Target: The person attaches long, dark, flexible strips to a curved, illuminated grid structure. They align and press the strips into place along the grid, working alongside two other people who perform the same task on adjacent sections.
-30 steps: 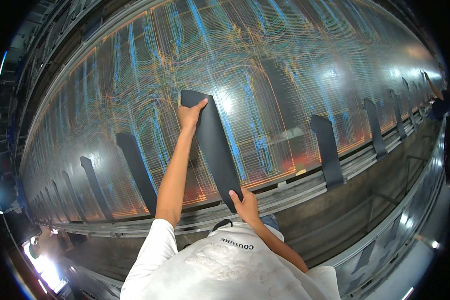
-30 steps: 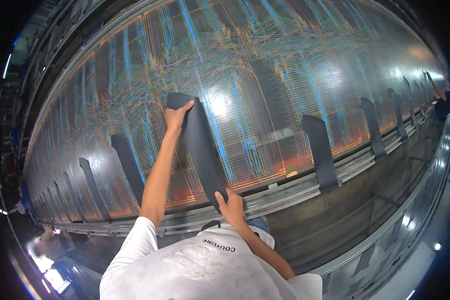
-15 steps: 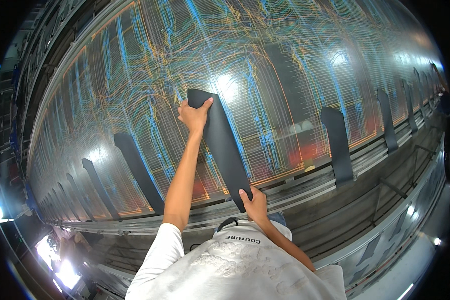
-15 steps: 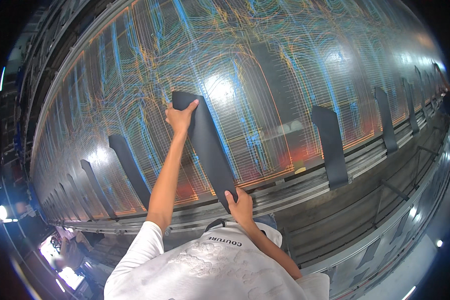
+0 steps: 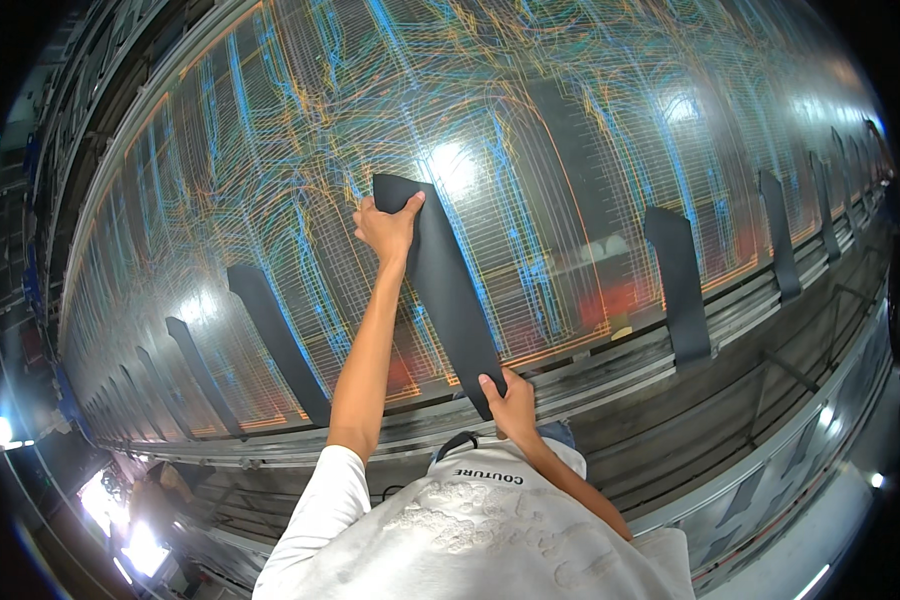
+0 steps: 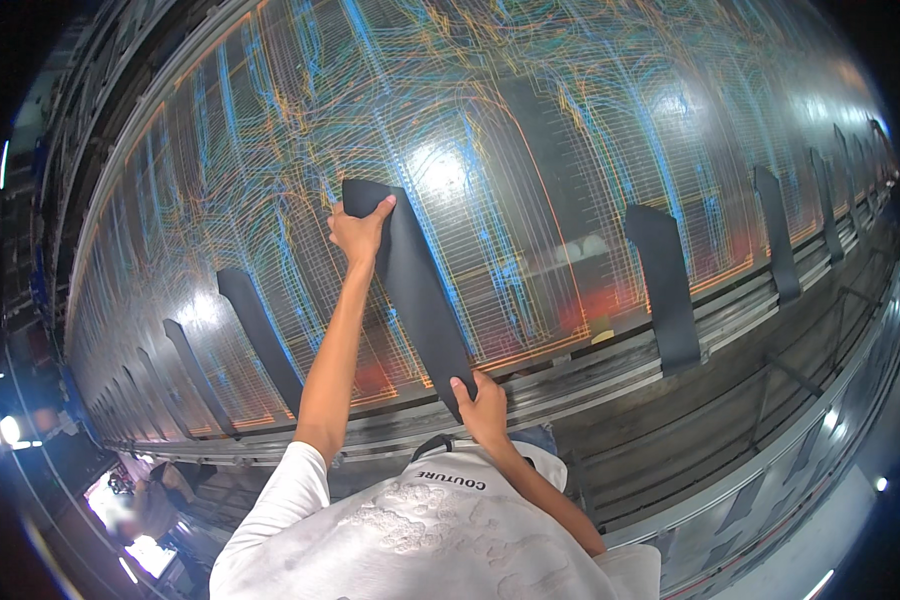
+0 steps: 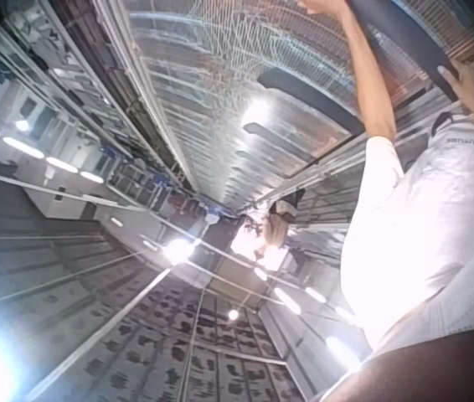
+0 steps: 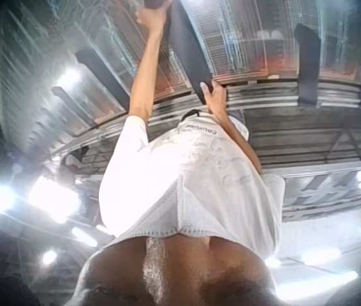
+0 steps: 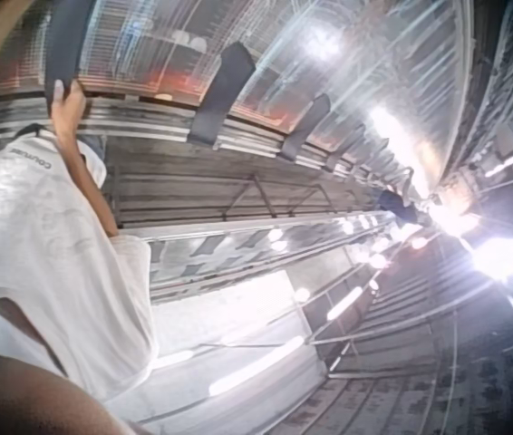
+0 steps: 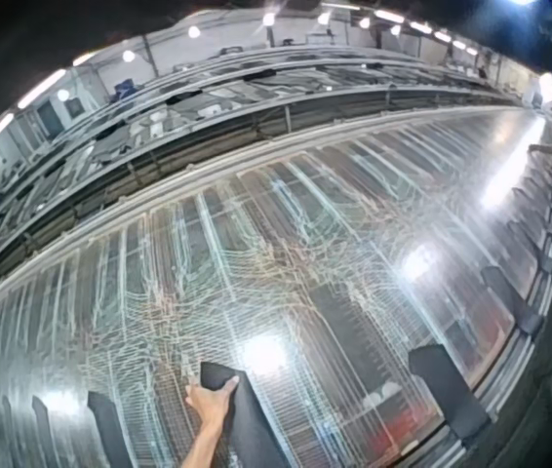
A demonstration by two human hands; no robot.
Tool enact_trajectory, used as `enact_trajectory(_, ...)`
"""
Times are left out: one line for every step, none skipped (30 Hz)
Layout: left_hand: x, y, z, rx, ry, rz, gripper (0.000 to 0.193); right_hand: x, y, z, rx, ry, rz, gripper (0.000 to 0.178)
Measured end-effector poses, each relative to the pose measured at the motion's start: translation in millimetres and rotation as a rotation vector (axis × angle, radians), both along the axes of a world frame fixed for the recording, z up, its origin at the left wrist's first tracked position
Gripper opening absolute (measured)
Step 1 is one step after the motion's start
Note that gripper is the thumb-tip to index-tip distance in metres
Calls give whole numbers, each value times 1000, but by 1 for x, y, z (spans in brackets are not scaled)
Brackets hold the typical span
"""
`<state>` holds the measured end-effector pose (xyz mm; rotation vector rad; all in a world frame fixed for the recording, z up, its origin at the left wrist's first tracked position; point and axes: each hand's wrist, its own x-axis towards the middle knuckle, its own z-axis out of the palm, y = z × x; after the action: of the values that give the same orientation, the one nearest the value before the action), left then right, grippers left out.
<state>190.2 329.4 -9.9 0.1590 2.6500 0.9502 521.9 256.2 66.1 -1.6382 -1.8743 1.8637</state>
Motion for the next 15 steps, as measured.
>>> enact_trajectory(0, -1, -2, -1, 10, -6, 99, 1, 0, -2, -4, -5, 2, 27)
enact_trajectory(-1, -2, -3, -2, 21, -12, 99, 2, -1, -2, -8, -10, 4, 27)
enact_trajectory(0, -1, -2, -2, 18, -21, 98, 1, 0, -1, -8, -17, 5, 27)
enact_trajectory(0, 0, -1, -3, 16, -29, 98, 0, 2, 1, -7, -24, 6, 27)
enact_trajectory(0, 0, -1, -3, 13, -37, 98, -1, 2, 2, -7, -30, 7, 27)
enact_trajectory(0, -1, -3, 6, 35, -29, 95, -1, 2, 1, -3, -30, 9, 28)
enact_trajectory(0, -1, -5, 16, 57, -21, 91, 0, 2, 0, 2, -30, 11, 28)
enact_trajectory(0, -2, -7, 25, 79, -12, 88, 0, 1, -2, 6, -29, 14, 28)
enact_trajectory(1, -1, -5, 28, 69, -5, 91, 1, 0, -6, 18, -25, 15, 27)
enact_trajectory(2, 0, -3, 32, 59, 2, 93, 2, -2, -9, 30, -20, 17, 26)
enact_trajectory(3, 1, 0, 35, 49, 9, 95, 3, -4, -12, 41, -15, 19, 24)
enact_trajectory(3, 1, 0, 29, 56, 10, 97, 3, -4, -11, 43, -6, 18, 25)
enact_trajectory(4, 2, 1, 23, 63, 10, 99, 2, -3, -10, 44, 4, 18, 25)
enact_trajectory(4, 2, 2, 17, 69, 10, 101, 1, -3, -10, 45, 13, 17, 25)
enact_trajectory(4, 2, 2, 9, 84, -4, 99, 2, -3, -11, 50, 25, 23, 26)
